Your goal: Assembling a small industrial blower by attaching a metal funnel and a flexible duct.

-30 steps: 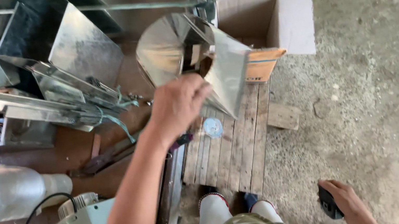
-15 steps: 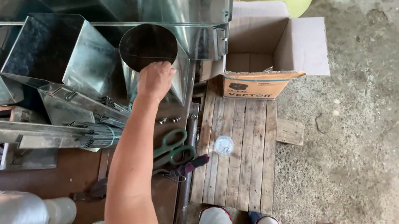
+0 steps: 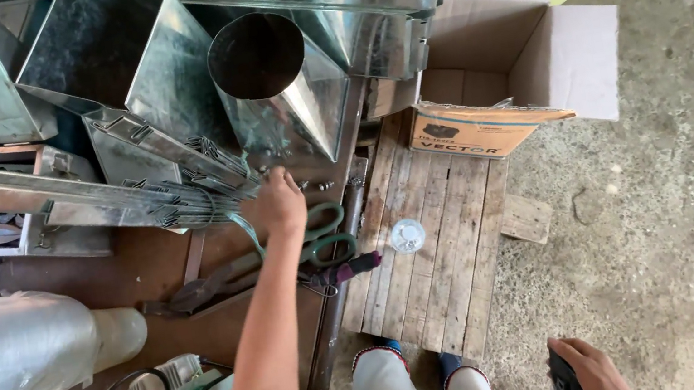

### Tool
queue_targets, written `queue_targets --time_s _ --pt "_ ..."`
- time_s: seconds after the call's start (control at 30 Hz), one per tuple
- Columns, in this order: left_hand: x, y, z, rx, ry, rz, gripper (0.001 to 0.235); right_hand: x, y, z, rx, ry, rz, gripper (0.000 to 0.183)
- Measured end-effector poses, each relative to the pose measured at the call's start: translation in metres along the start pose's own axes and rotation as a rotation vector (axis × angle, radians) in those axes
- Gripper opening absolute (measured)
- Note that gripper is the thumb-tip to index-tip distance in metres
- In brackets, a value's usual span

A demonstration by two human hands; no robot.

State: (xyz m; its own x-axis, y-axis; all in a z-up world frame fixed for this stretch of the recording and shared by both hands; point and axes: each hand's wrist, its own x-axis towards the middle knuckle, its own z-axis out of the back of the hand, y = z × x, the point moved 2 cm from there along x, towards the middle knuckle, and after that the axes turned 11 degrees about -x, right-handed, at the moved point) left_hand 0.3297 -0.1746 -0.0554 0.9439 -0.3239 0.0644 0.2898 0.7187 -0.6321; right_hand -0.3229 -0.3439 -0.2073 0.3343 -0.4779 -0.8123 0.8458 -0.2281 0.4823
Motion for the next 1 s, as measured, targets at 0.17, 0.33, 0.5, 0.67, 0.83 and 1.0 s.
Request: queue_targets --time_s 0.17,0.33,0.5,0.67,0.83,1.0 --pt "0.039 0.068 -0.074 0.241 -0.250 -0.311 0.026 0.062 -0.114 -0.005 -0.716 -0.145 0.714 0.046" --pt "0.072 0.083 -0.091 0.232 0.091 0.153 0.037 0.100 -0.189 -0.014 0.089 -0.067 -0.237 0.047" --pt "0.049 0.079 -0.086 0.216 0.076 -0.039 0.019 0.082 -0.206 -0.032 -0.046 -0.015 -0.167 0.044" --pt "0.020 0.047 -0.063 0.056 0.017 -0.115 0.028 0.074 -0.179 -0.047 -0.653 0.035 0.427 0.040" --pt "-0.004 0.027 -0.058 0.142 0.063 -0.318 0.044 0.035 -0.076 -0.027 -0.778 0.084 0.389 0.051" --pt "0.012 0.090 -0.070 0.053 0.046 -0.290 0.028 0.020 -0.043 -0.017 -0.535 0.063 0.118 0.046"
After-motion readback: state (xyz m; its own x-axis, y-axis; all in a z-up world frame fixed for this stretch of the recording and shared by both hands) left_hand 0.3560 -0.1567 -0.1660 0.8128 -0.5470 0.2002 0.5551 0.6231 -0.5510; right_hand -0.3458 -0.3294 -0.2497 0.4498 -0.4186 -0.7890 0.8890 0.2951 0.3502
